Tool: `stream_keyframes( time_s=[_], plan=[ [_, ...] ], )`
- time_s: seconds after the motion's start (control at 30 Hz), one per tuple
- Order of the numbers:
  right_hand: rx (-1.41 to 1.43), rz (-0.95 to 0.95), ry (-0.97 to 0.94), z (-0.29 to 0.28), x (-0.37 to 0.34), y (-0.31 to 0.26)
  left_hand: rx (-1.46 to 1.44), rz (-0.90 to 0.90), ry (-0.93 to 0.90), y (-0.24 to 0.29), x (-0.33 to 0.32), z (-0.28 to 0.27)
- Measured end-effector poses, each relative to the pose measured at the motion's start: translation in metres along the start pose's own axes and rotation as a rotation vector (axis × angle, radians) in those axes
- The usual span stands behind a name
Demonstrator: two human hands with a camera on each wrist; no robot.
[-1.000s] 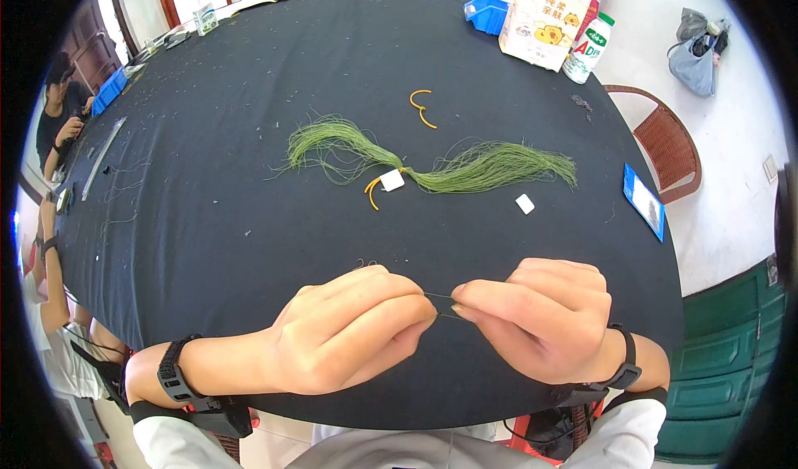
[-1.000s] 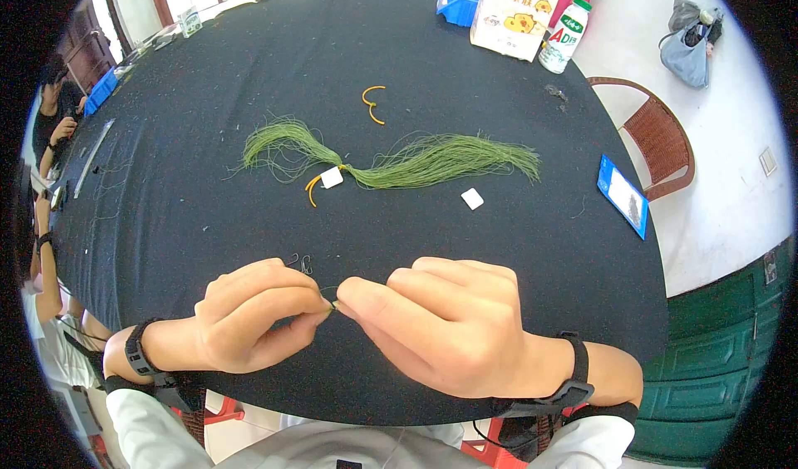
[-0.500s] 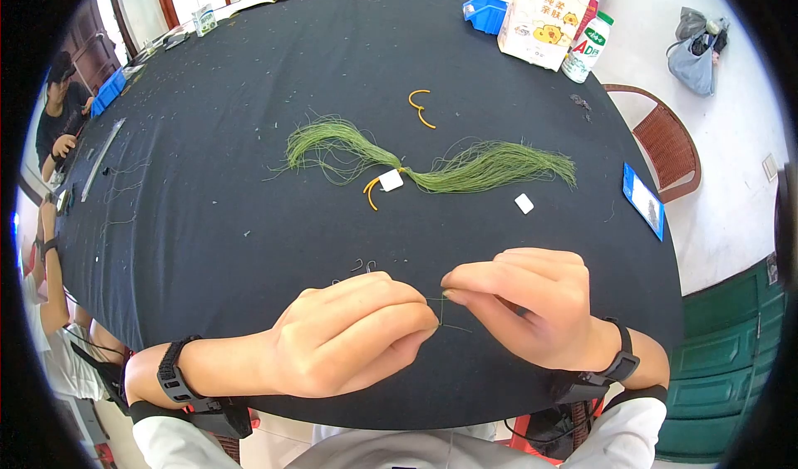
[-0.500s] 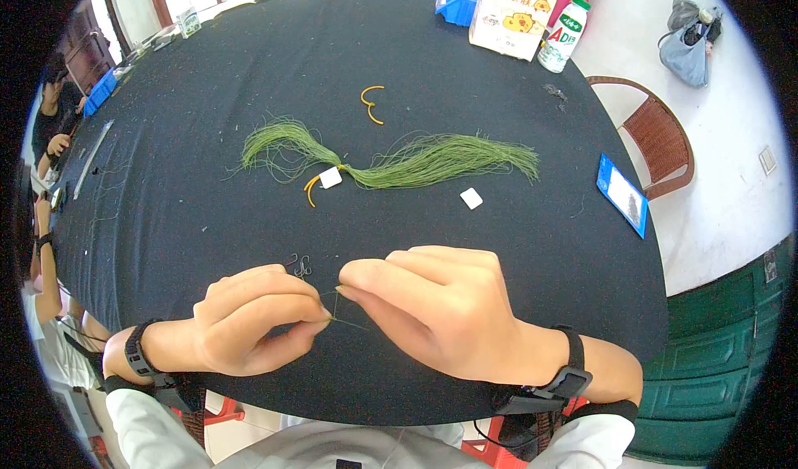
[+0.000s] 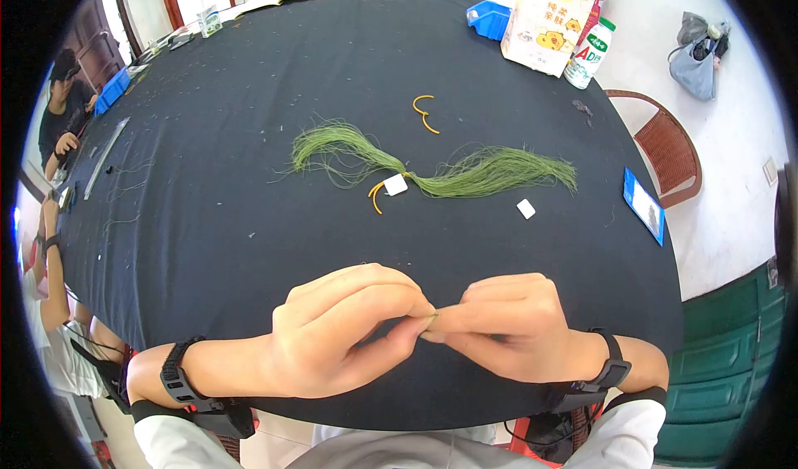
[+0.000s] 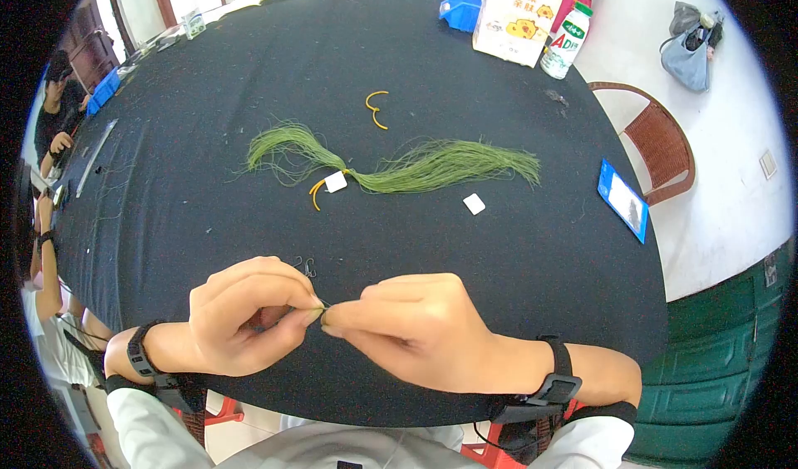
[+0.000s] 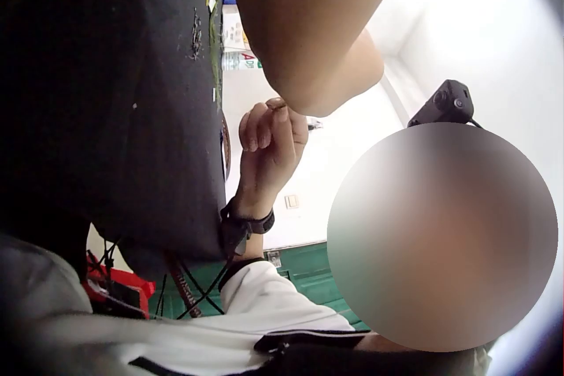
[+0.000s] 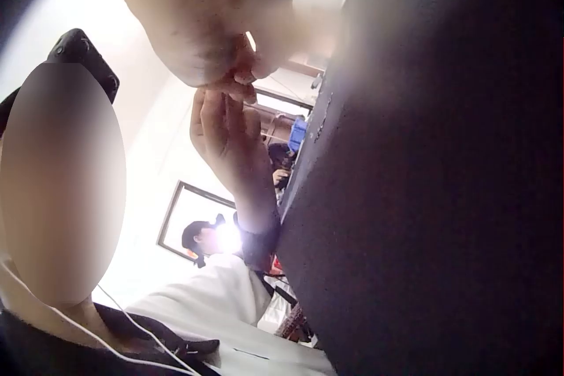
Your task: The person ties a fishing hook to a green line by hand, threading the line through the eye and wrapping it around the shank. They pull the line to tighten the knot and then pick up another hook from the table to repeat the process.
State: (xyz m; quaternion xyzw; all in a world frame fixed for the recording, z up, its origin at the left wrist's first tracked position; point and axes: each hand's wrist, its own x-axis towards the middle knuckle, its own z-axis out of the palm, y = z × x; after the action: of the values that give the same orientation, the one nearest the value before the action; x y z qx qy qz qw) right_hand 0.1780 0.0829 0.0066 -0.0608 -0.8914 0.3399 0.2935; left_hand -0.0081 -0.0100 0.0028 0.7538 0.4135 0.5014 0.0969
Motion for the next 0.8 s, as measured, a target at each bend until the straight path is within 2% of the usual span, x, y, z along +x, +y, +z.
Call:
stream_keyframes(
  time_s=[0.23,0.43,0.47,0.57,0.8],
  plan=[
    [-0.309,-0.207,0.018,0.0,-0.005,-0.011,0.193,0.224,0.07,-0.005,0.002,0.004],
    [-0.454,-0.311,0.179,-0.009,-0.003,-0.019,0.236,0.316,0.029,-0.009,-0.001,0.006],
    [-0.451,-0.296,0.227,-0.009,0.0,-0.019,0.227,0.322,0.018,-0.008,-0.001,0.006],
    [-0.441,-0.225,0.169,-0.017,0.003,-0.014,0.197,0.342,-0.002,-0.006,-0.001,0.005],
    [-0.091,0.017,0.078,-0.011,0.004,0.001,0.14,0.298,0.002,-0.007,-0.004,0.006]
  ],
)
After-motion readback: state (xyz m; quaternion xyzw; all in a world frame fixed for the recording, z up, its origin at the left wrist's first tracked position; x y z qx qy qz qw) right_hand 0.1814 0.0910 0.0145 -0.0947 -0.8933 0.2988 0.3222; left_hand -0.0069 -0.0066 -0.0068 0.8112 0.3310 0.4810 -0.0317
